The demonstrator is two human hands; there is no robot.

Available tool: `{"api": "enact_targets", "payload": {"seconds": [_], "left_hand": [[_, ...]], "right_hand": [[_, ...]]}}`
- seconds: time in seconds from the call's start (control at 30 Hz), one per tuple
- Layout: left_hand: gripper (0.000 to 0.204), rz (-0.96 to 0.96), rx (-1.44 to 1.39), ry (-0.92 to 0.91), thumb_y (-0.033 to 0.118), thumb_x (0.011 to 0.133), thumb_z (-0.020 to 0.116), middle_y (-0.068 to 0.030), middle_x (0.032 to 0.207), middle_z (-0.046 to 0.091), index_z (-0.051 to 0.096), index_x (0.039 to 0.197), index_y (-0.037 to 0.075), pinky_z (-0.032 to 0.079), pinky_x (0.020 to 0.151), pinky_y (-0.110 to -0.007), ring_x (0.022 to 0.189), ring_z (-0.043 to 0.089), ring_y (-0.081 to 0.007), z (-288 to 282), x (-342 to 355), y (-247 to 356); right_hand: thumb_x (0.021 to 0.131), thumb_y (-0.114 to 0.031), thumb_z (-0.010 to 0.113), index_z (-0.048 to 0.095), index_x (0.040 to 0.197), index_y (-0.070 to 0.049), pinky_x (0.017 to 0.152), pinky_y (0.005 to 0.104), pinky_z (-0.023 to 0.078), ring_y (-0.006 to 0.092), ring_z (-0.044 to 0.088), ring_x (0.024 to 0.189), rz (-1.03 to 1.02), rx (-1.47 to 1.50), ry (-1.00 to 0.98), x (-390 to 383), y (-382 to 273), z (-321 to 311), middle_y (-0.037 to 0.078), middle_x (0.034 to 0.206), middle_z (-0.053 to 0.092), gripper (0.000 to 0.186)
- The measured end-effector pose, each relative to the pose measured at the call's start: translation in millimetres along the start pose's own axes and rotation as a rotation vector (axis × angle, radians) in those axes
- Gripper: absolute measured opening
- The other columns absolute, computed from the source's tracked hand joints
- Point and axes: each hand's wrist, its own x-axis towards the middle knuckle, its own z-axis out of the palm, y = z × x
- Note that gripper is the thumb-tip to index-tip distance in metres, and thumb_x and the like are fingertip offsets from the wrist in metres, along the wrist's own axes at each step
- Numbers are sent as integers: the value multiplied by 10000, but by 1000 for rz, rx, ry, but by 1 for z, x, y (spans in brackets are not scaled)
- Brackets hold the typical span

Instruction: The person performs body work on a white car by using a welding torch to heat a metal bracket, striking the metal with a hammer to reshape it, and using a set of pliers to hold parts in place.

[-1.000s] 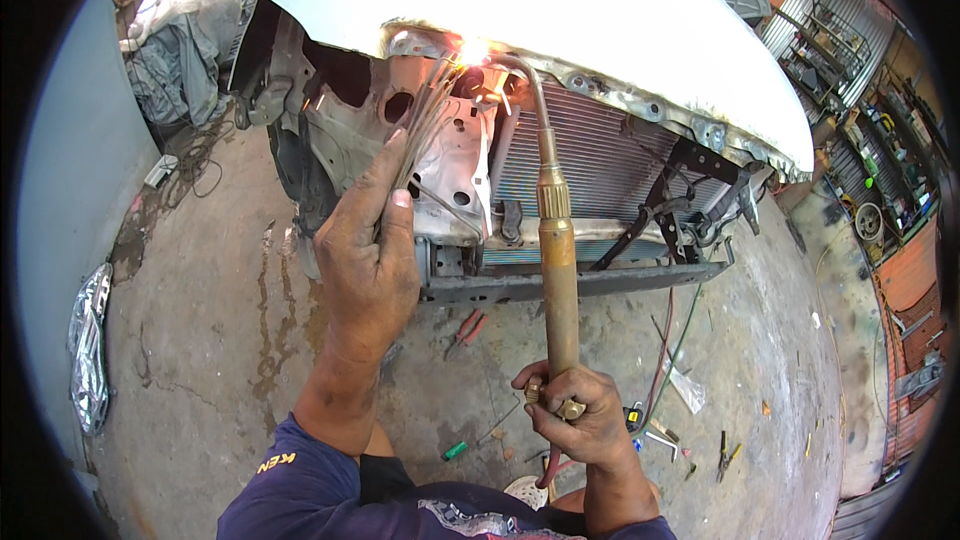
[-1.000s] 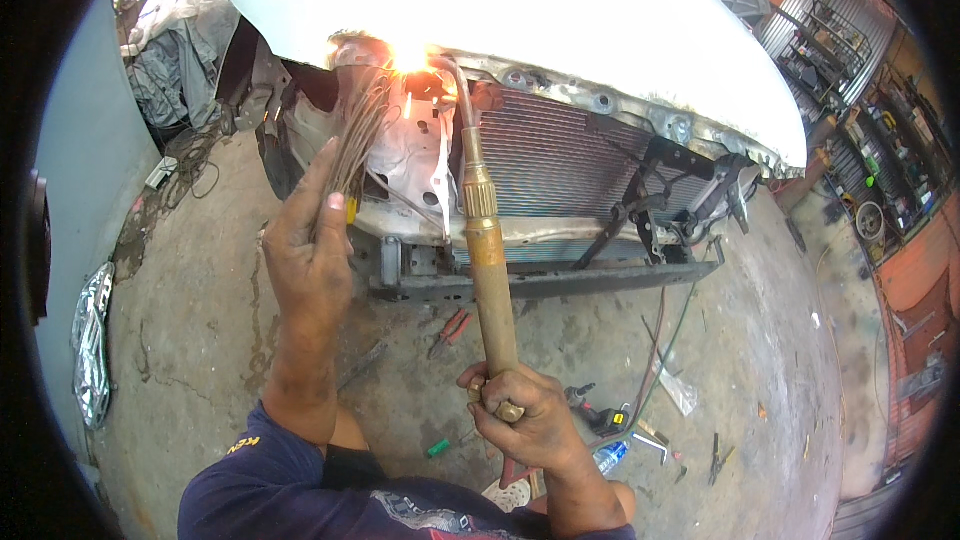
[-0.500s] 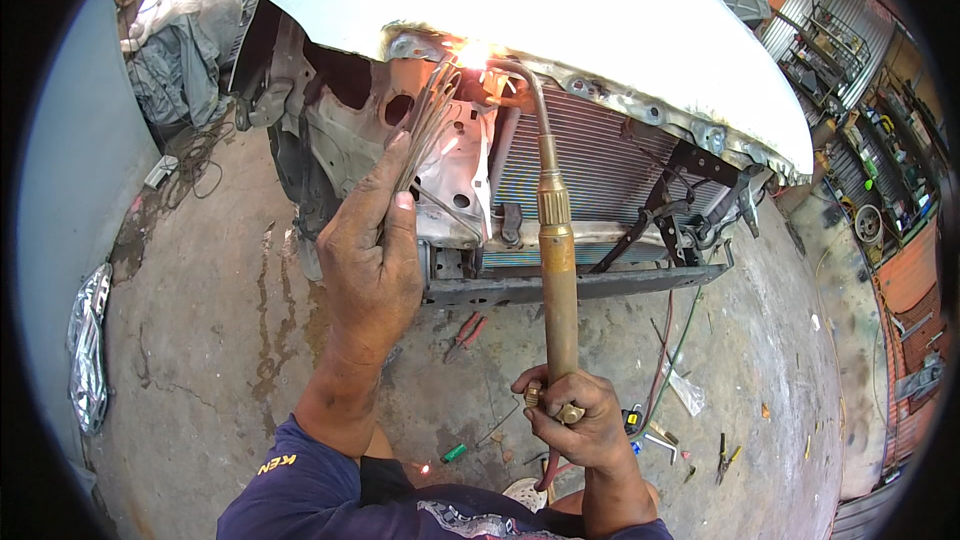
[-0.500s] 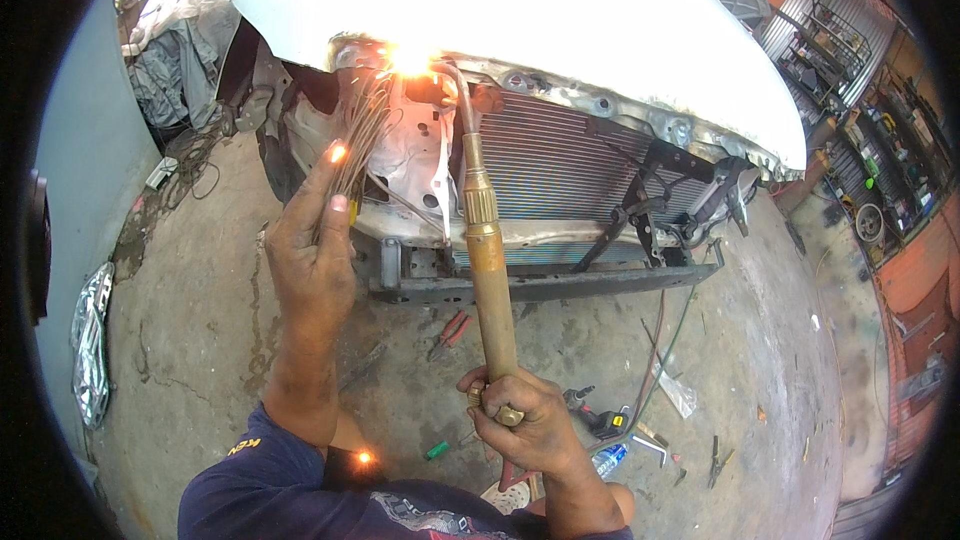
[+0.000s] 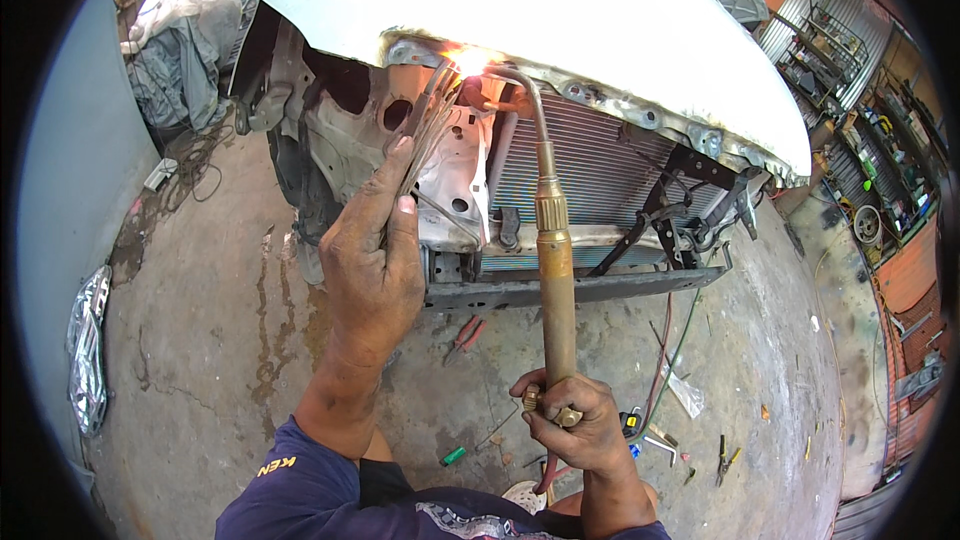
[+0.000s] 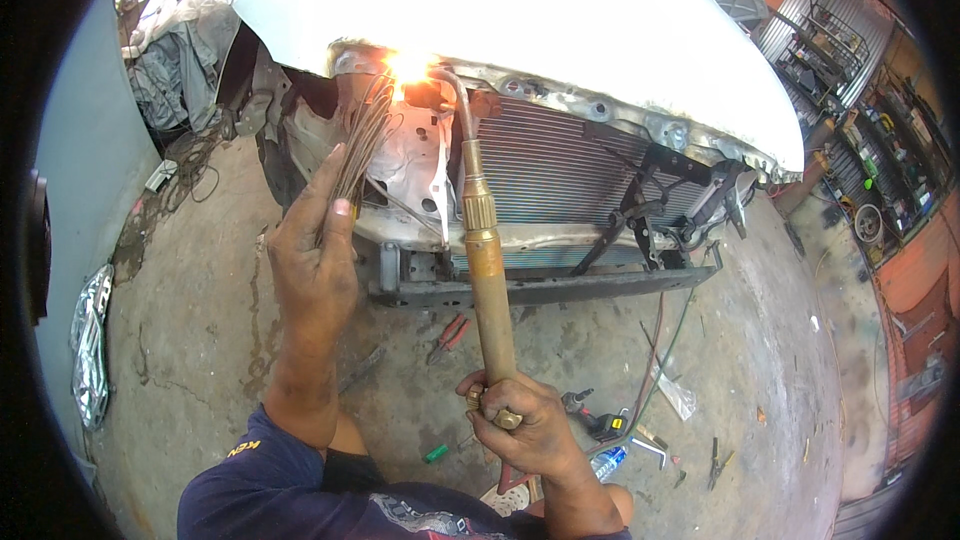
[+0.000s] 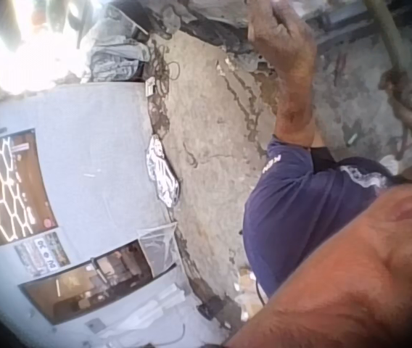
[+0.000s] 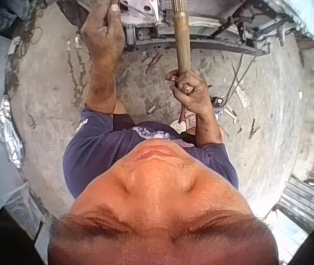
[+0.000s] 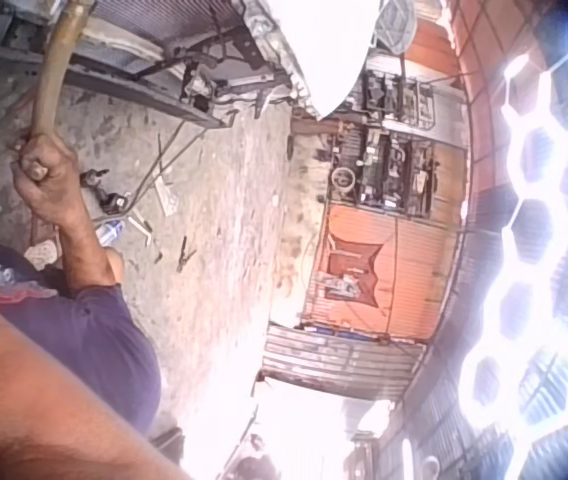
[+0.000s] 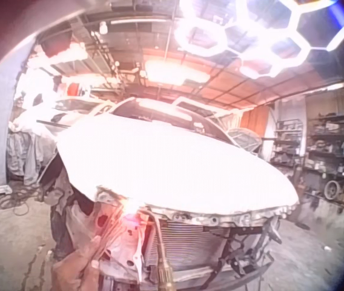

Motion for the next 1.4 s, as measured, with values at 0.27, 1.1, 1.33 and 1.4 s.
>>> {"api": "enact_targets", "payload": {"seconds": [0.27,1.1,1.33,1.4], "left_hand": [[444,60,44,7,-26,1048,593,-237,1422,721,669,1483,14,565,1098,-422,1324,711,-350,1,1,-1],[447,197,34,61,-22,1048,591,-236,1392,736,667,1486,20,578,1081,-429,1310,718,-349,7,10,-6],[442,169,31,66,-15,1048,597,-243,1350,751,669,1483,22,600,1024,-422,1251,750,-350,8,8,-5],[443,185,13,71,-12,1050,598,-241,1345,754,667,1486,26,605,1017,-421,1245,753,-349,8,9,-8]], "right_hand": [[849,90,789,571,898,-95,773,350,608,251,788,992,-5,12,-2,-1,1,0,157,1076,758,291],[804,138,754,571,908,-66,728,375,617,338,788,1018,-61,-77,0,-1,1,-3,101,870,693,294],[804,138,771,557,900,-68,712,380,616,339,804,1006,-110,-184,66,2,-7,4,110,892,701,312],[801,141,773,555,896,-69,711,378,616,338,807,1005,-112,-220,65,4,-8,5,119,910,710,317]]}}
